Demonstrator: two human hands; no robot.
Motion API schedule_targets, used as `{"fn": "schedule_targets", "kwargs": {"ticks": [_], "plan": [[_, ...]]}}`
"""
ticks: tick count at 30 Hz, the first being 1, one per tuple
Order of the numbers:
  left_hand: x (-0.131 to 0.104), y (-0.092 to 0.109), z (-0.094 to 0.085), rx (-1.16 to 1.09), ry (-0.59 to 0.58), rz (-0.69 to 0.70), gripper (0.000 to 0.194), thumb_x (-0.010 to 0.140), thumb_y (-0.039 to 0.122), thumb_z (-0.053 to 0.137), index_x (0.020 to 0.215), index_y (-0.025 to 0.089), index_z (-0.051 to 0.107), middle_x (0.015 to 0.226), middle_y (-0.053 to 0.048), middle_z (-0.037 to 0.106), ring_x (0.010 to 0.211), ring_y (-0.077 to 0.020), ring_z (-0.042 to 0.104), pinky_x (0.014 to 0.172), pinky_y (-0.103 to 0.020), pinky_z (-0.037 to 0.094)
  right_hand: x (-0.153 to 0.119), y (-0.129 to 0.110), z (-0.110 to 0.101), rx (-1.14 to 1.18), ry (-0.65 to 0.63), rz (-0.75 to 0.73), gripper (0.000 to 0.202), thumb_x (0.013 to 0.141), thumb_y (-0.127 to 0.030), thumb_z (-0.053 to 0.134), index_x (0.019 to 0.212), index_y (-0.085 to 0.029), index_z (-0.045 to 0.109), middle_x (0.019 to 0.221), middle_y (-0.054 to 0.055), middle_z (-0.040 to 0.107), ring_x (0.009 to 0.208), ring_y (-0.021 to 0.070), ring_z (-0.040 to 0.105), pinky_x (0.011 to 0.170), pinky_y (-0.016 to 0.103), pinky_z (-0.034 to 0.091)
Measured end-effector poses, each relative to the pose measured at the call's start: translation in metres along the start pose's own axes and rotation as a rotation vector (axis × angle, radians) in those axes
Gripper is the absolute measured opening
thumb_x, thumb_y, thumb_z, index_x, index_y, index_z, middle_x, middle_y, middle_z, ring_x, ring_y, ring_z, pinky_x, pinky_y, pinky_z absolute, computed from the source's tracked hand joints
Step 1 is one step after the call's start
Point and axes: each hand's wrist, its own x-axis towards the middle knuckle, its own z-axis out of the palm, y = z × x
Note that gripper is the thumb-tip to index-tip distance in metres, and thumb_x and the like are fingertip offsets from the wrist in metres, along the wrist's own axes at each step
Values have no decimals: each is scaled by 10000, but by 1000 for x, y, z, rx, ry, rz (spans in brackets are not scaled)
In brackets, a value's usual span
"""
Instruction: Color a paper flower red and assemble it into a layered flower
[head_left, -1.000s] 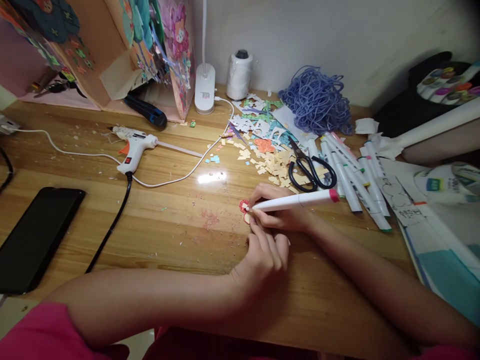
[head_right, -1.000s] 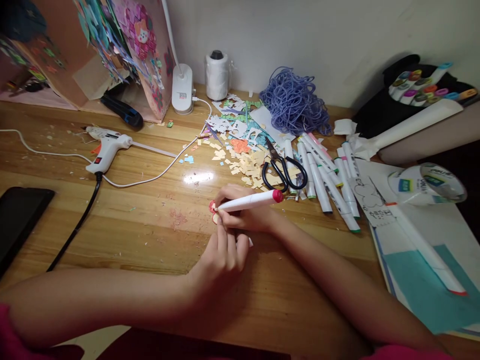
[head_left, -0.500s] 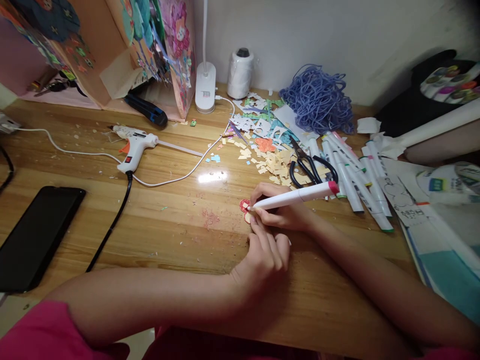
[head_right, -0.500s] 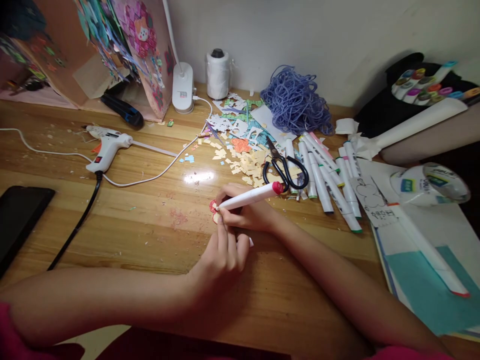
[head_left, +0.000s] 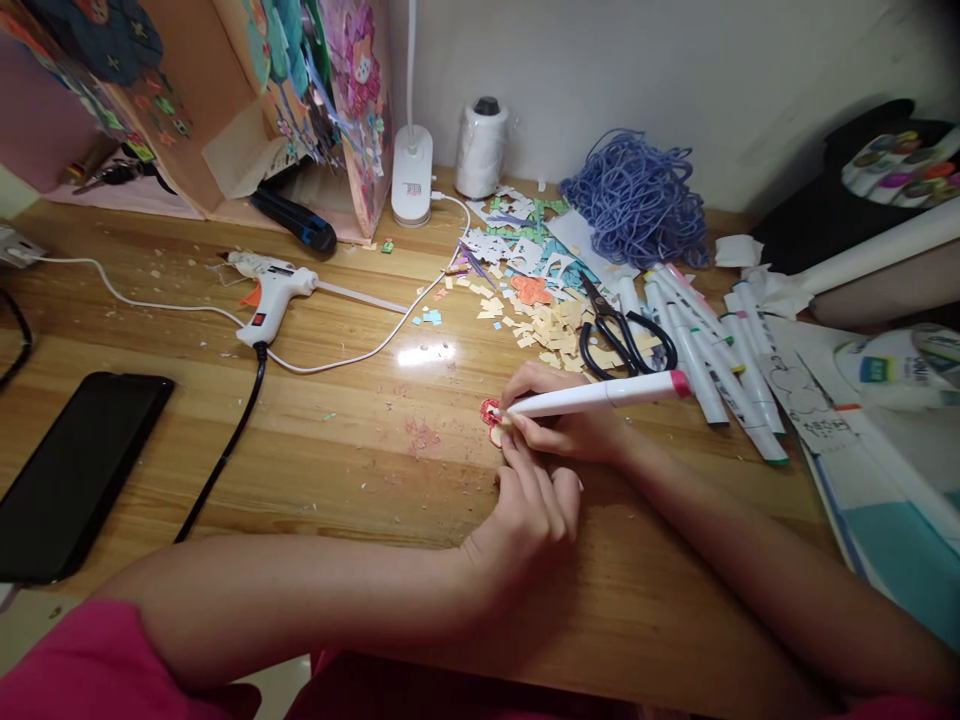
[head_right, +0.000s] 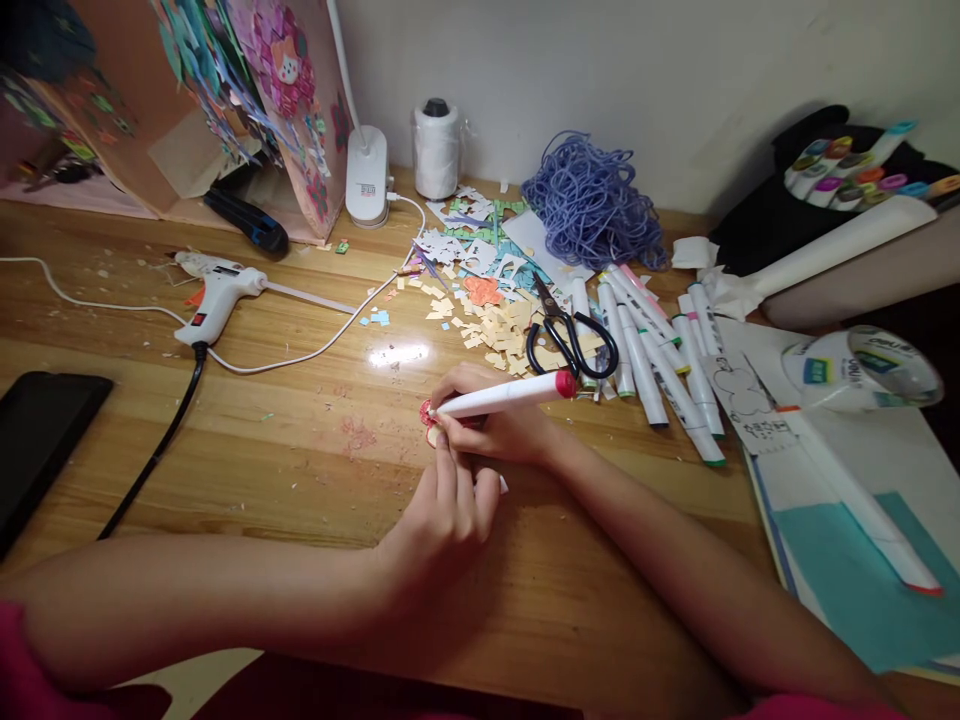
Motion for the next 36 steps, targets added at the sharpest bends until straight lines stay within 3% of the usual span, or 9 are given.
{"fn": "schedule_targets", "kwargs": {"ticks": [10,16,36], "plan": [[0,0,0,10,-1,2,248,898,282,489,744,100,555,875,-222,698,865,-313,674,614,-281,507,2,-1,1,-57,-2,-69,71,742,-139,529,784,-192,548,711,17,625,643,132,551,603,254,432],[0,0,1,32,-20,13,230,885,283,500,744,110,552,932,-228,687,868,-304,675,637,-285,515,2,-3,1,-165,59,17,51,739,-155,499,759,-197,520,708,22,594,649,144,536,598,265,430],[-1,1,1,22,-33,13,194,882,253,503,777,103,566,899,-206,700,871,-305,674,619,-293,509,0,-5,9,-172,111,-56,114,720,-130,516,776,-229,521,696,0,596,644,148,547,601,269,441]]}}
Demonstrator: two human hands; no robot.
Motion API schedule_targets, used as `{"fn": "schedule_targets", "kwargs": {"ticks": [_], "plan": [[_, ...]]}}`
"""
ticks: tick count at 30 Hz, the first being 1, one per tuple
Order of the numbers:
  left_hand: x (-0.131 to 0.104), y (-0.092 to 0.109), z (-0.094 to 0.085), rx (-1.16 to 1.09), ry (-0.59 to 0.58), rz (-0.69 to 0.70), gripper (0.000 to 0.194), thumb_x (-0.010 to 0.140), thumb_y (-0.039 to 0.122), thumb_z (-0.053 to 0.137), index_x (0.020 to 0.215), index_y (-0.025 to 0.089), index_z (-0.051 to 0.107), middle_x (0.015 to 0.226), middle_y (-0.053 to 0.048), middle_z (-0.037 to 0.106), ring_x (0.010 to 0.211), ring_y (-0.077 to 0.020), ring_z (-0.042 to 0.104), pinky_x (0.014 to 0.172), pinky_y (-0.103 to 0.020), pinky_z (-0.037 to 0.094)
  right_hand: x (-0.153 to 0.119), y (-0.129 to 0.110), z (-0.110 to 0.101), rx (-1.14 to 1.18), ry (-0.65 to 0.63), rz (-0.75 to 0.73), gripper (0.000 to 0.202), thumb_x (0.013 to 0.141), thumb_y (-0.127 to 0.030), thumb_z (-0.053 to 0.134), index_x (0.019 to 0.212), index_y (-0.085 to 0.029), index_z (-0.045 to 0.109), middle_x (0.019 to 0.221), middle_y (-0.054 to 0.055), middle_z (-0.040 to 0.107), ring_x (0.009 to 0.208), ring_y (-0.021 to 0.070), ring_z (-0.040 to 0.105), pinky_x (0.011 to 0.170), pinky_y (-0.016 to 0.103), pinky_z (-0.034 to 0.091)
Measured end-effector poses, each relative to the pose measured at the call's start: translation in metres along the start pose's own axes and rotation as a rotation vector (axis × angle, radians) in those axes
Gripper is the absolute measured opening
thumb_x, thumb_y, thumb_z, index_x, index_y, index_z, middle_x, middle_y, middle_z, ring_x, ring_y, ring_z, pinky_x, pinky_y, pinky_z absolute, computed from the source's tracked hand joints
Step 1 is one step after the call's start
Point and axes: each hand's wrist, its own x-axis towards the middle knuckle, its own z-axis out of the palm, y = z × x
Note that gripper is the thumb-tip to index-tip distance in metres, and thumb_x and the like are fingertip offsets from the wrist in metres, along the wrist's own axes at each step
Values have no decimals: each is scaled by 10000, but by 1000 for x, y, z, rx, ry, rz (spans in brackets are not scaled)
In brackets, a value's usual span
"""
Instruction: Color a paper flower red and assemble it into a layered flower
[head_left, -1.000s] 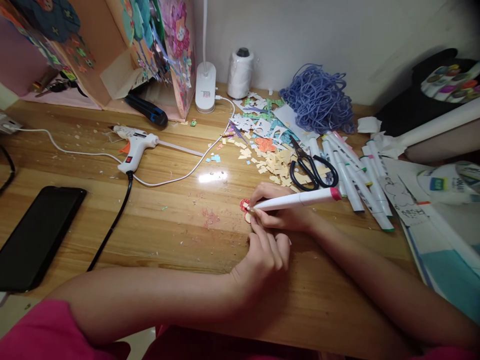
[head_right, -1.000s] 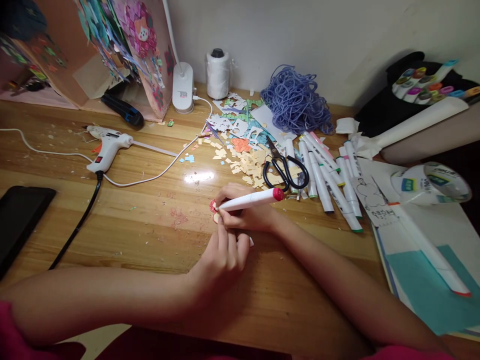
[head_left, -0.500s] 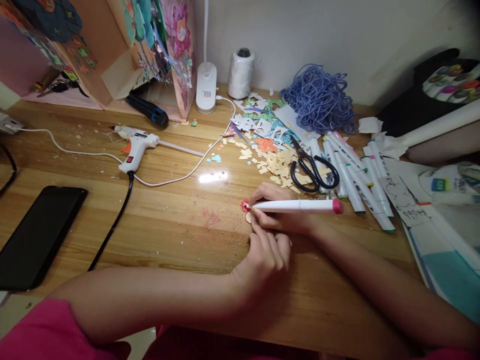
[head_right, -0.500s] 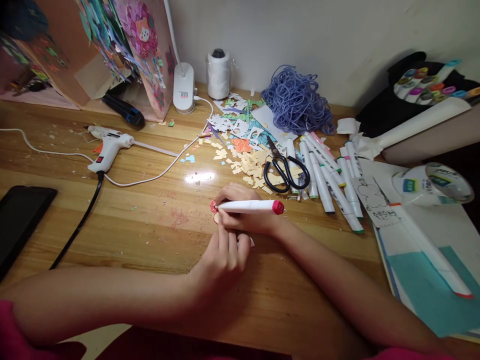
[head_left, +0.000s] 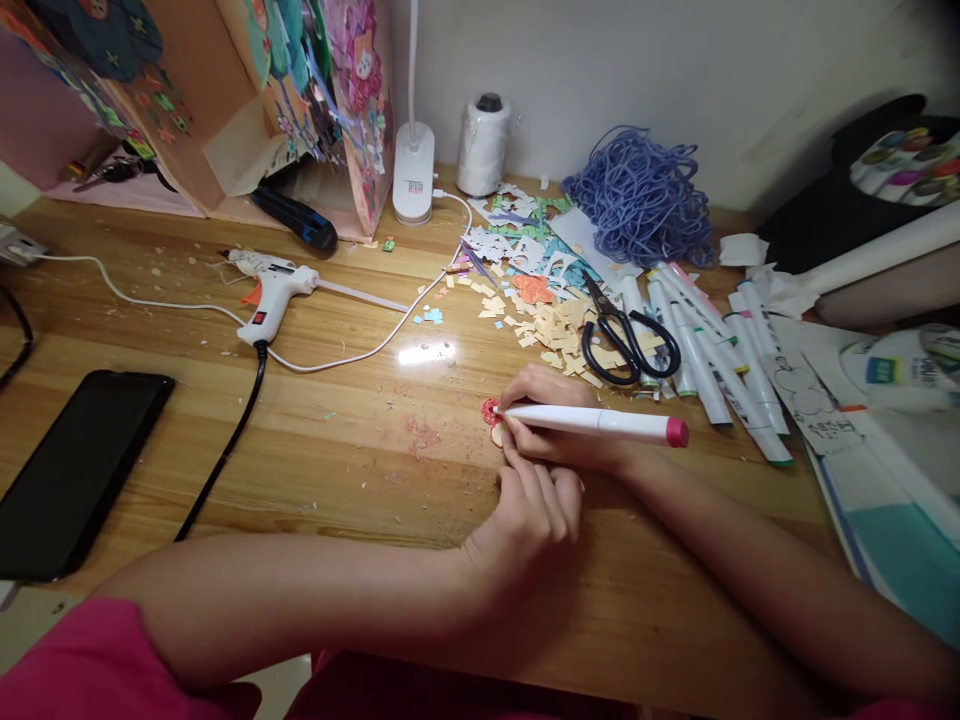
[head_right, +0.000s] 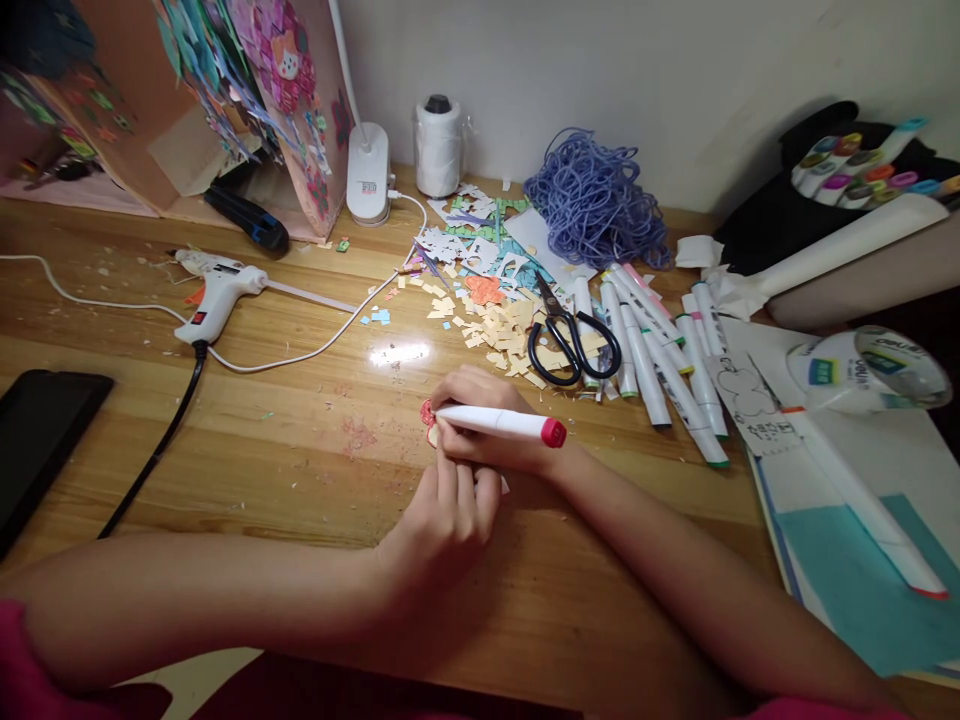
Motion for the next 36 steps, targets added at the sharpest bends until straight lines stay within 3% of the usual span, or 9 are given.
{"fn": "schedule_targets", "kwargs": {"ticks": [25,36], "plan": [[0,0,1,-25,1,1,220,896,247,487,822,73,600,931,-218,690,891,-320,666,643,-314,506,-6,3,-2,23,-19,10,46,746,-188,527,729,-229,516,670,2,574,623,143,513,587,271,423],[0,-1,0,-20,0,-5,255,915,270,460,803,87,597,932,-203,694,883,-304,671,627,-297,502,-3,1,-5,28,-37,96,54,737,-188,519,694,-219,509,654,8,573,607,143,510,573,275,412]]}}
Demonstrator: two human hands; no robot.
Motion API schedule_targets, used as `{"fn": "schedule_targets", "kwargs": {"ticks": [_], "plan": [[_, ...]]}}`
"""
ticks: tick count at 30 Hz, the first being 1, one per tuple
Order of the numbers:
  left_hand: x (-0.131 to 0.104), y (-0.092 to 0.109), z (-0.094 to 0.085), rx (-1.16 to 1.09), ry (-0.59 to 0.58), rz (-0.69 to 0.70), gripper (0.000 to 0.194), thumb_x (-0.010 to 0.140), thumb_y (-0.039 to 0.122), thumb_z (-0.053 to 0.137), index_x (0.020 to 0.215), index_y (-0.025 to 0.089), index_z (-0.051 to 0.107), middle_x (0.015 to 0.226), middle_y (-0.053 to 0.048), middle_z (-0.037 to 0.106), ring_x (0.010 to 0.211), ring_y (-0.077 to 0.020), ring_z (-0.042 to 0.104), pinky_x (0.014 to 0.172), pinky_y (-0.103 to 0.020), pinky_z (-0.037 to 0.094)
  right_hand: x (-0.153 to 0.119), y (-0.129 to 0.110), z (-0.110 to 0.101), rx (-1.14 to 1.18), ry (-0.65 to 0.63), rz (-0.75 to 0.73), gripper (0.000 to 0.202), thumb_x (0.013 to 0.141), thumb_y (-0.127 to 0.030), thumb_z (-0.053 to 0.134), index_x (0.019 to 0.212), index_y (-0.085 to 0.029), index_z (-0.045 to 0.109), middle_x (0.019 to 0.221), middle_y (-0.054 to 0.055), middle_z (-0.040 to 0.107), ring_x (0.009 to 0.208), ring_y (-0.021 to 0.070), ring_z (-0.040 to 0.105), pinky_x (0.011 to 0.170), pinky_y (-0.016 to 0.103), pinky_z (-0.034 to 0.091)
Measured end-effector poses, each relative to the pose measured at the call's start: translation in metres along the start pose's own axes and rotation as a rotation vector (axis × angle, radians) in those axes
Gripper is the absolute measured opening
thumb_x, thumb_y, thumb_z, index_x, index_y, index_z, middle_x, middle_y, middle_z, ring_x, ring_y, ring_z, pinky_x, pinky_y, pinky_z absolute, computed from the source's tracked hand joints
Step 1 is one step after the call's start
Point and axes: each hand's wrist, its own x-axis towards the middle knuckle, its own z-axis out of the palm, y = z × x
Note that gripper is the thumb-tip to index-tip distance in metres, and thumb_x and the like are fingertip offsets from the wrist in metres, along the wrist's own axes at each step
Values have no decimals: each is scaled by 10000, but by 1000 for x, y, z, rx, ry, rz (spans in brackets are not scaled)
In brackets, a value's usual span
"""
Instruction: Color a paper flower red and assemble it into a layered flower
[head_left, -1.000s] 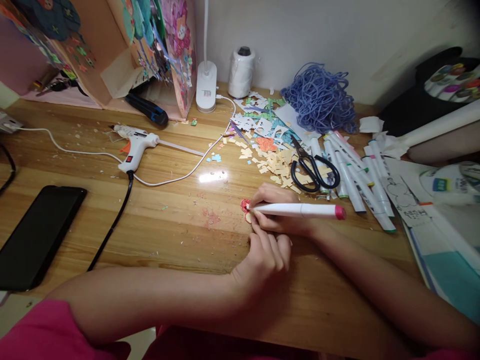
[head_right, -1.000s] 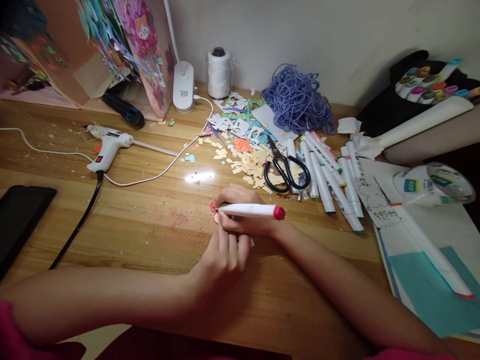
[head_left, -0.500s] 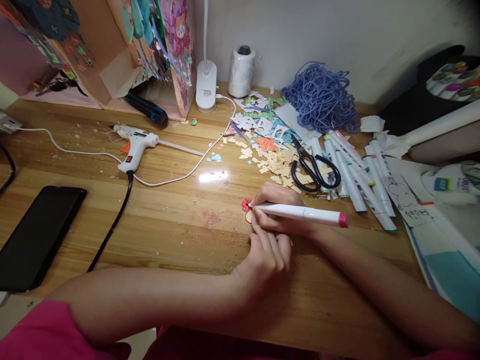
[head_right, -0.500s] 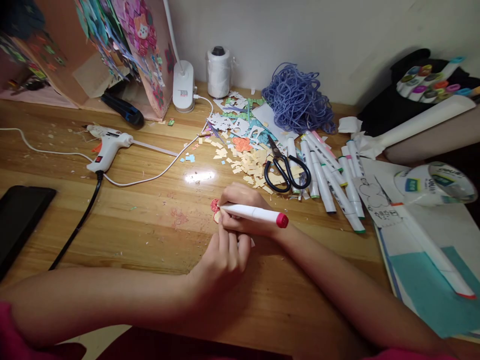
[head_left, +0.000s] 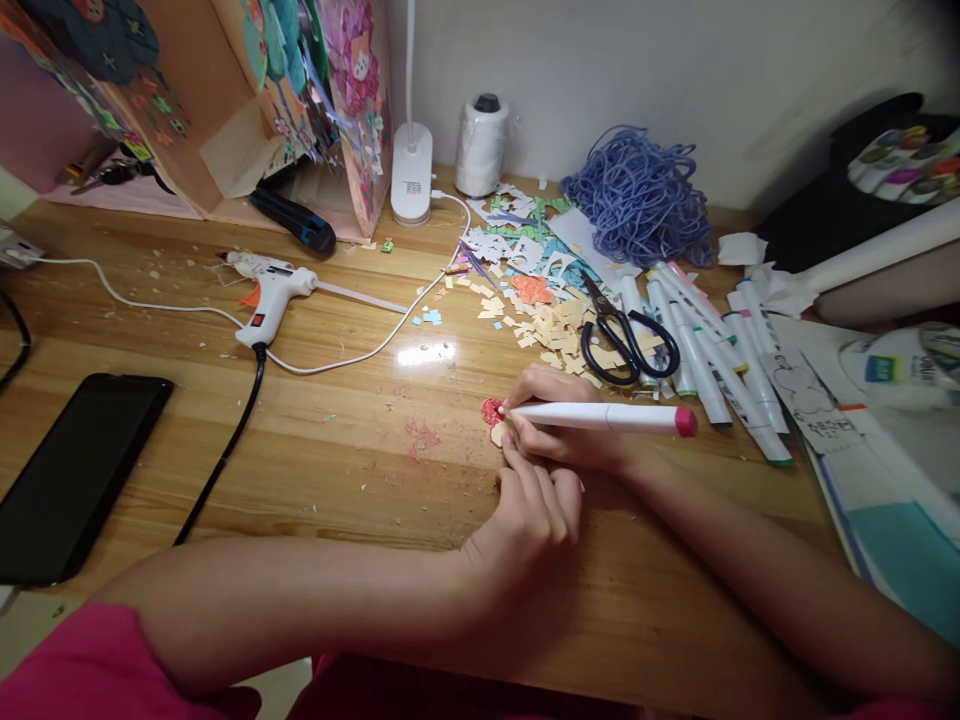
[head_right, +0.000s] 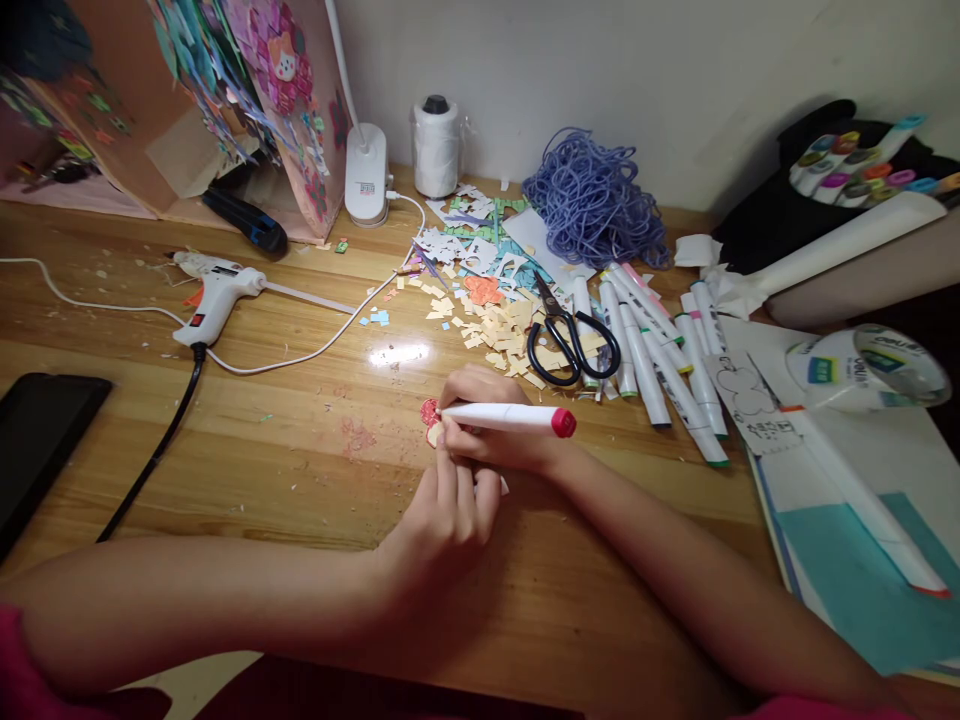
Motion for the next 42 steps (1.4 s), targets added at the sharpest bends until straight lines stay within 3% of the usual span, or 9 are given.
{"fn": "schedule_targets", "kwargs": {"ticks": [7,31,42], "plan": [[0,1,0,15,1,11,244,894,262,499,880,46,613,976,-234,672,900,-317,664,653,-302,515,0,0,0,7,-8,-2,62,730,-193,512,686,-226,484,648,3,560,598,143,500,567,277,401],[0,1,1,1,27,-20,246,902,266,494,768,82,586,909,-222,692,843,-296,682,589,-272,501,5,-4,3,244,-59,165,107,700,-118,509,678,-197,440,608,-27,510,530,107,448,478,213,343],[0,1,1,-7,31,-23,265,912,272,471,761,88,587,920,-220,691,863,-301,676,608,-291,505,4,-3,3,162,0,140,101,693,-122,497,680,-201,436,613,-26,508,542,112,449,498,224,352]]}}
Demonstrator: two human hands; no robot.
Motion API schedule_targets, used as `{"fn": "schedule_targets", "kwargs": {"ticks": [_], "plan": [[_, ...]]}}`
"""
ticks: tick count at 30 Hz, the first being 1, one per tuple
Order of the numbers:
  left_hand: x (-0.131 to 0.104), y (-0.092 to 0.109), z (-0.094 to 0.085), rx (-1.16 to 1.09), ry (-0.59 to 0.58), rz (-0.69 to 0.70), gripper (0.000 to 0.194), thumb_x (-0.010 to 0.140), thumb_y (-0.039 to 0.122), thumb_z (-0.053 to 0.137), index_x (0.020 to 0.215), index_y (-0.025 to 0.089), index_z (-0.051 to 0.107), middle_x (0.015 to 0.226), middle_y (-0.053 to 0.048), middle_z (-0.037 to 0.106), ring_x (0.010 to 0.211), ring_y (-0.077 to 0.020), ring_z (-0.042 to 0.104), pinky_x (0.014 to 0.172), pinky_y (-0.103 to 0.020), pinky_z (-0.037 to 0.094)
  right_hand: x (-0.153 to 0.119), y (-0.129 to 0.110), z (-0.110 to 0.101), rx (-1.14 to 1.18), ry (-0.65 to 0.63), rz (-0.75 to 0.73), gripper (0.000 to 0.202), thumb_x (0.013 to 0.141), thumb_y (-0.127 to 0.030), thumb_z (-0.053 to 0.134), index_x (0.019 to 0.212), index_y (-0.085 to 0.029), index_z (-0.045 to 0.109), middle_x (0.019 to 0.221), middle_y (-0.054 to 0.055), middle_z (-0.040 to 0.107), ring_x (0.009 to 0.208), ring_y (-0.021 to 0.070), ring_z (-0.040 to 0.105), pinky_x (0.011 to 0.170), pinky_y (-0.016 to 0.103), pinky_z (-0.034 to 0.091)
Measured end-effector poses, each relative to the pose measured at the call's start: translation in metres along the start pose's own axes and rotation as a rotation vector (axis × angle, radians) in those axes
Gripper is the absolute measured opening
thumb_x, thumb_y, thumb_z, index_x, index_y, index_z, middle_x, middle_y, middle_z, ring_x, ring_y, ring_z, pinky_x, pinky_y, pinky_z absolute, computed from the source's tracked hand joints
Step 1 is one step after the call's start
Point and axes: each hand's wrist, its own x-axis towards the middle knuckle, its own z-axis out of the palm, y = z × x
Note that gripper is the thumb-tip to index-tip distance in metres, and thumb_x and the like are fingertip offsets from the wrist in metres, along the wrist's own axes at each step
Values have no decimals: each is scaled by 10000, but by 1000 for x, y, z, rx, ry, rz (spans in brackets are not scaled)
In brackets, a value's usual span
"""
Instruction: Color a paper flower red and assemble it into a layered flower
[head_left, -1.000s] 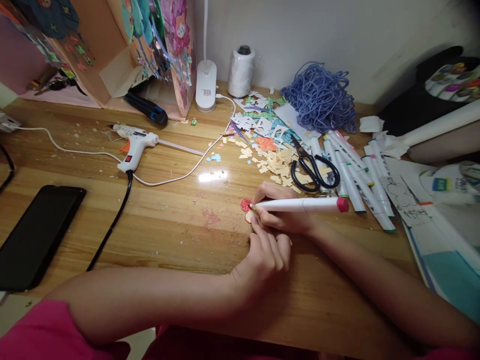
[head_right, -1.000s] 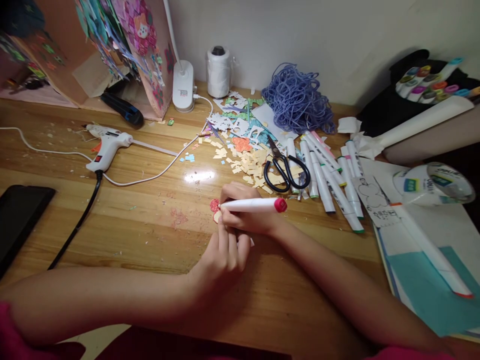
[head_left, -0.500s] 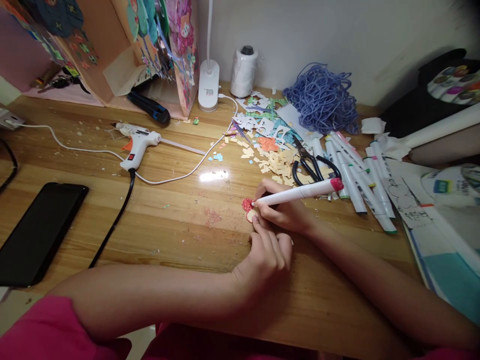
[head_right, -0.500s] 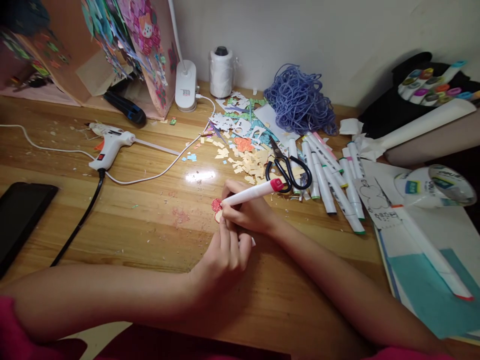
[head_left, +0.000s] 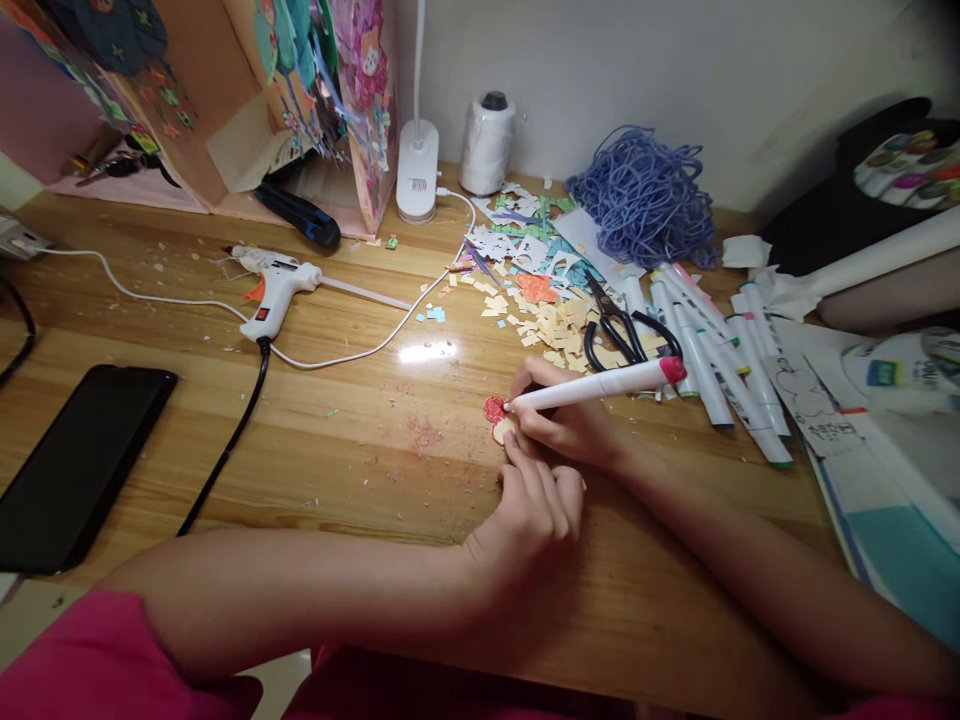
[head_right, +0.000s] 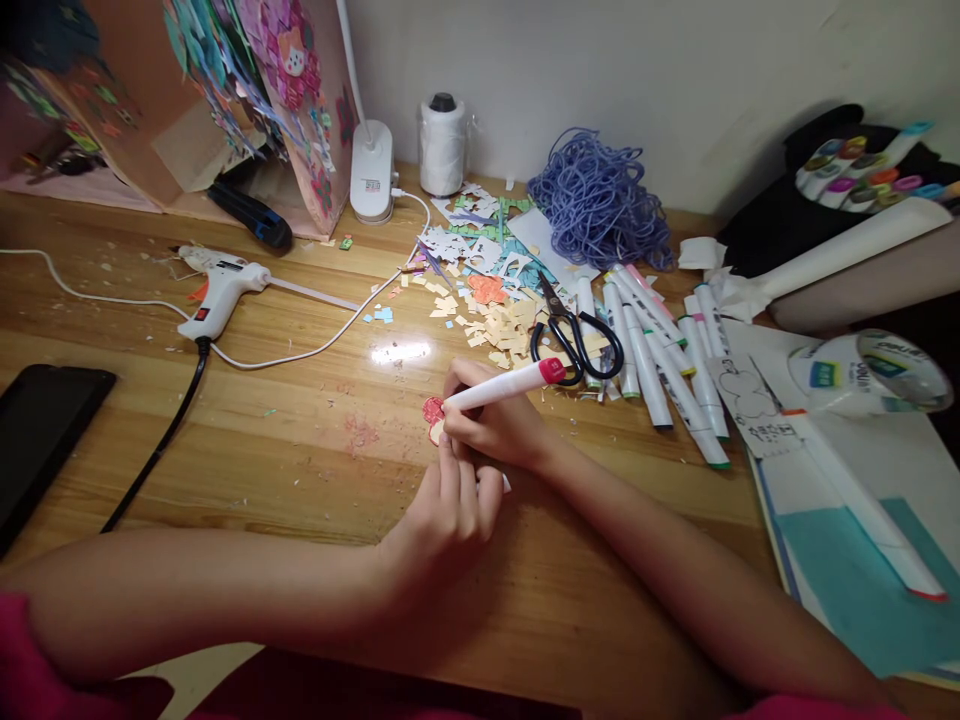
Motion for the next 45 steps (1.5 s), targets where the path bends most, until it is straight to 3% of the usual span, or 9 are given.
{"fn": "schedule_targets", "kwargs": {"ticks": [4,7,12,16,24,30,36,45], "plan": [[0,0,0,3,-6,2,214,889,250,513,817,72,608,914,-214,694,819,-287,685,580,-282,511,0,-2,0,-61,-39,-62,99,681,-118,495,667,-200,443,631,-12,526,567,121,471,524,239,366],[-1,1,0,-23,-19,5,215,896,245,496,816,76,602,921,-218,692,857,-296,677,615,-292,517,-2,-2,0,-82,0,-56,90,690,-124,504,682,-202,461,638,-8,531,579,131,483,544,256,374],[-3,2,-4,-141,-115,-57,229,915,237,435,801,81,559,1102,-278,605,989,-335,627,671,-318,525,-4,7,-2,51,259,-55,49,747,-164,508,746,-213,509,688,-11,536,615,143,494,576,268,388],[-7,4,-5,-110,-182,-9,173,875,167,450,880,45,572,1191,-301,540,1065,-350,581,724,-333,530,-1,13,-10,174,399,53,53,807,-238,509,763,-209,520,688,-26,510,616,133,483,578,256,388],[-11,6,-1,-34,-147,4,203,857,128,407,924,32,574,1134,-292,586,1075,-335,577,773,-329,530,-29,1,-11,230,85,214,74,840,-279,532,869,-211,523,809,11,560,737,159,535,634,263,431],[-11,9,5,21,-124,19,202,851,113,402,916,38,578,1120,-275,602,1060,-325,589,798,-335,529,-32,-1,-5,148,64,181,56,834,-238,532,879,-211,515,827,16,574,742,159,545,658,271,433],[-12,10,6,40,-186,67,261,830,132,429,1024,12,555,1186,-296,552,1107,-338,553,823,-366,522,-28,-3,-5,135,66,194,64,838,-251,539,872,-200,522,833,18,580,750,154,551,670,269,431],[-11,8,4,46,-160,73,177,849,138,400,889,56,552,1129,-294,586,1047,-335,593,724,-308,544,-30,0,-2,215,81,280,87,849,-280,542,884,-204,521,827,6,571,735,145,537,654,259,423]]}}
